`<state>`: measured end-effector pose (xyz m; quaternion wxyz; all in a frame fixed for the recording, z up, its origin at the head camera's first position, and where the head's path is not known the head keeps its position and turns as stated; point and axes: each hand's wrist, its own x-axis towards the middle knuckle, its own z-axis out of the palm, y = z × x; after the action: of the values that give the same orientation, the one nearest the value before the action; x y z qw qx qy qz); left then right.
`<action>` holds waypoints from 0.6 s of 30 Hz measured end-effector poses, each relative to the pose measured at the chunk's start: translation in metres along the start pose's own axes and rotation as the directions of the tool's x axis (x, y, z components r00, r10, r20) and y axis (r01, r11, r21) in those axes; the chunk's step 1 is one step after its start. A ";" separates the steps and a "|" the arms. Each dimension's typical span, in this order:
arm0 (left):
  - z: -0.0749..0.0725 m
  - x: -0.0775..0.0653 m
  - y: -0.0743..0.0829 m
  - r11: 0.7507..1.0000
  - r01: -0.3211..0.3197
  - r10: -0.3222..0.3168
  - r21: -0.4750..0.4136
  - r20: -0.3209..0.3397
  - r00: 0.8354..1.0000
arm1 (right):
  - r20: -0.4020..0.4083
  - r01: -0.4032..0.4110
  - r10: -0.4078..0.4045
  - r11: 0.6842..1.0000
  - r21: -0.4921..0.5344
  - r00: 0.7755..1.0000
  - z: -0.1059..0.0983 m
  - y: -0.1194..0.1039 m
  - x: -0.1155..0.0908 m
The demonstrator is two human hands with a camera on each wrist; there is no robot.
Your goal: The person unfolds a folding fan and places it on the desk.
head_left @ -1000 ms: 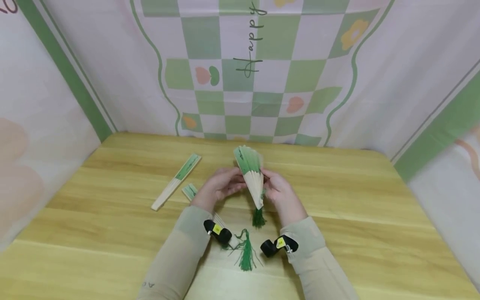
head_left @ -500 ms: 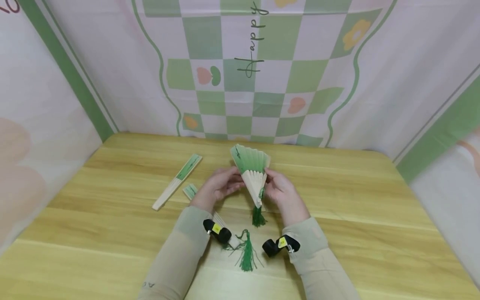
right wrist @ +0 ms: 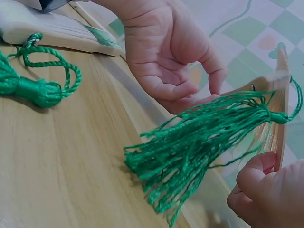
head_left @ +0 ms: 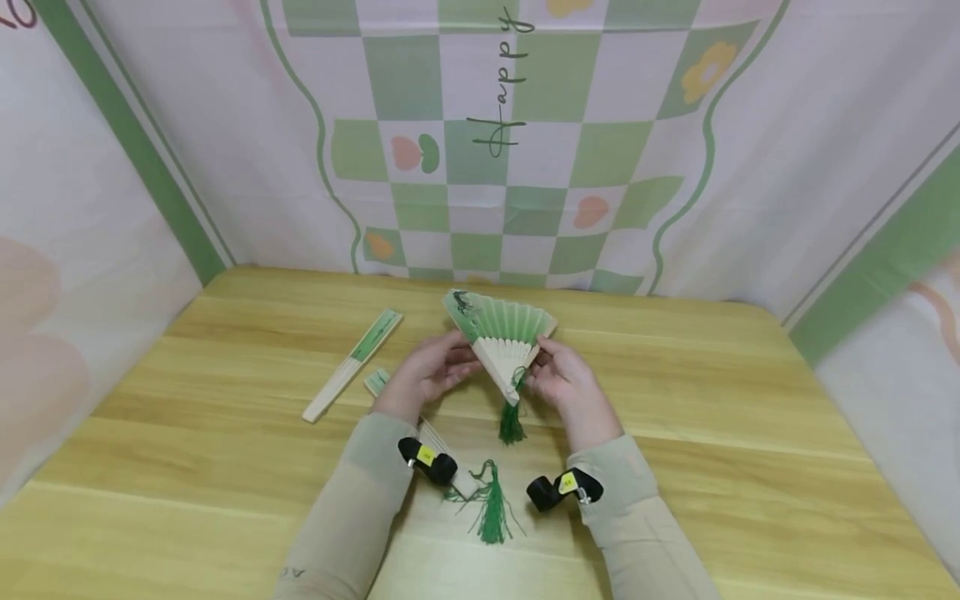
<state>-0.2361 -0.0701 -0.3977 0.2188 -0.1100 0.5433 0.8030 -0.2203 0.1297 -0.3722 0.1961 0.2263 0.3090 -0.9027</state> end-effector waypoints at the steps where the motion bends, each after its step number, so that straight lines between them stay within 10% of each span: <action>1: 0.000 0.000 0.000 1.000 0.001 -0.001 -0.010 0.004 1.000 | -0.005 0.003 -0.003 1.000 0.005 1.000 0.000 0.000 0.000; 18: -0.003 0.004 0.000 0.983 -0.014 0.009 -0.186 -0.029 1.000 | -0.009 0.055 -0.055 0.997 0.056 0.998 -0.008 -0.006 0.003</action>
<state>-0.2400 -0.0721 -0.4006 0.1953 -0.1381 0.4696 0.8498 -0.2239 0.1382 -0.3767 0.1637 0.2264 0.2901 -0.9153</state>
